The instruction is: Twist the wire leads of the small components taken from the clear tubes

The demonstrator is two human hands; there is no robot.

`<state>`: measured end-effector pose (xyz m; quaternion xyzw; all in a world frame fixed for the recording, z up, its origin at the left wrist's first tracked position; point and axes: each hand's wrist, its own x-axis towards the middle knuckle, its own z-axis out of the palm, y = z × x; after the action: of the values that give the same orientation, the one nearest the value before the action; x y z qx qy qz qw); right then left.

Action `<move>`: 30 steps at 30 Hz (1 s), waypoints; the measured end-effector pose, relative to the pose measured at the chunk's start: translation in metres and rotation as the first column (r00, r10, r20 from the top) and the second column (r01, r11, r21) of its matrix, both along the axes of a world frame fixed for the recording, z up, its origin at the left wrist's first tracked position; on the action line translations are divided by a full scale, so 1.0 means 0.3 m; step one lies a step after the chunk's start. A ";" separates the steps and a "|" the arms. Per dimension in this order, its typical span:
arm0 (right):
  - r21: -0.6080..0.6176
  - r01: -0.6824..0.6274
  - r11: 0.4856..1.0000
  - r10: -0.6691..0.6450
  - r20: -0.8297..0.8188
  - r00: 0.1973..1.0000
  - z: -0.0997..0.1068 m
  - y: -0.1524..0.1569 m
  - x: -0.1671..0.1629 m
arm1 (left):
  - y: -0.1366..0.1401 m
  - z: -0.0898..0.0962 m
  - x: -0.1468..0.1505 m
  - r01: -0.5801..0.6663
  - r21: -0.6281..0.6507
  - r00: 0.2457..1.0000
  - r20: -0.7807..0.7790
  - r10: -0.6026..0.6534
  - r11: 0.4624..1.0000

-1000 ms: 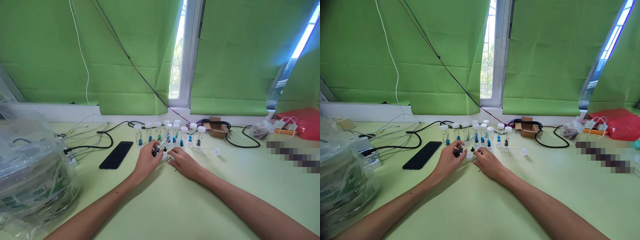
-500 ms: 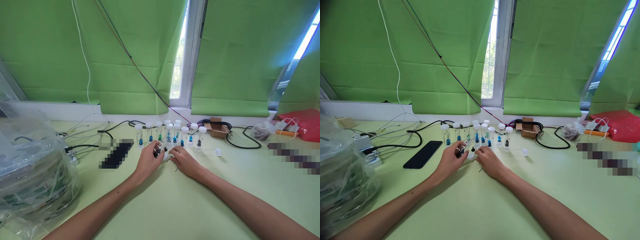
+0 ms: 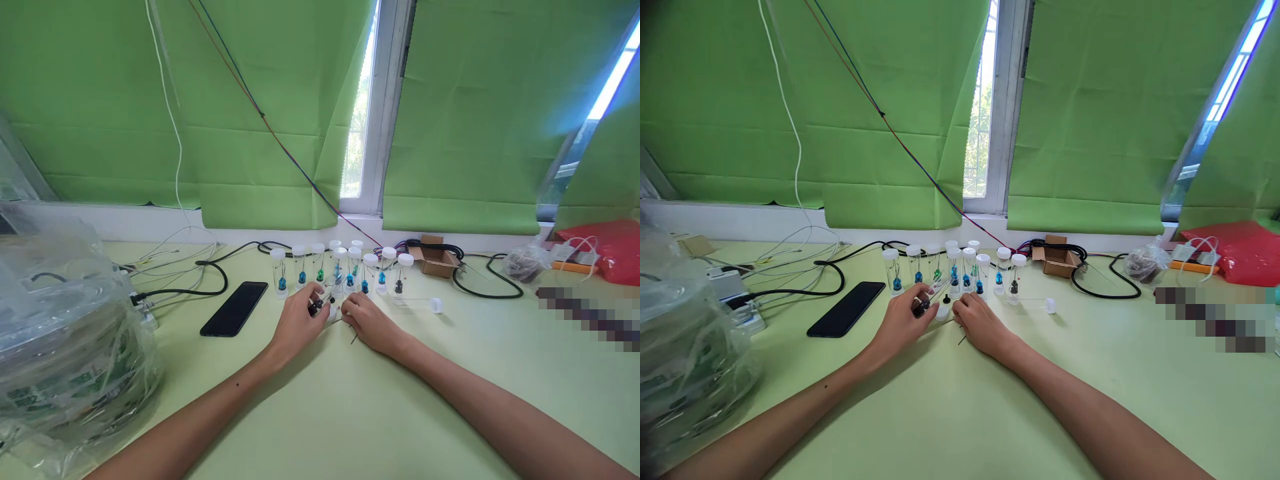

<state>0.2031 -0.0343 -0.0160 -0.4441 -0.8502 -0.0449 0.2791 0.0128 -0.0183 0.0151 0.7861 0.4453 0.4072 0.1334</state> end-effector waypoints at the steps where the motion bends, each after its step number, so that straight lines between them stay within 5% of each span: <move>1: 0.001 0.001 1.000 -0.001 0.000 1.000 -0.001 0.000 0.000 | 0.001 -0.001 0.000 0.001 -0.002 1.000 0.000 -0.001 1.000; 24: 0.050 0.057 0.997 -0.061 0.072 0.996 0.019 -0.011 -0.003 | 0.007 -0.001 -0.002 0.000 0.014 1.000 0.027 0.000 1.000; 30: -0.008 -0.016 1.000 0.016 0.081 0.997 0.053 -0.050 0.007 | 0.005 0.007 -0.005 0.001 0.010 0.999 0.053 -0.002 1.000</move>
<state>0.2052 -0.0493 -0.0001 -0.4361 -0.8645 -0.0574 0.2432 0.0113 -0.0167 0.0173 0.7761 0.4390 0.4300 0.1414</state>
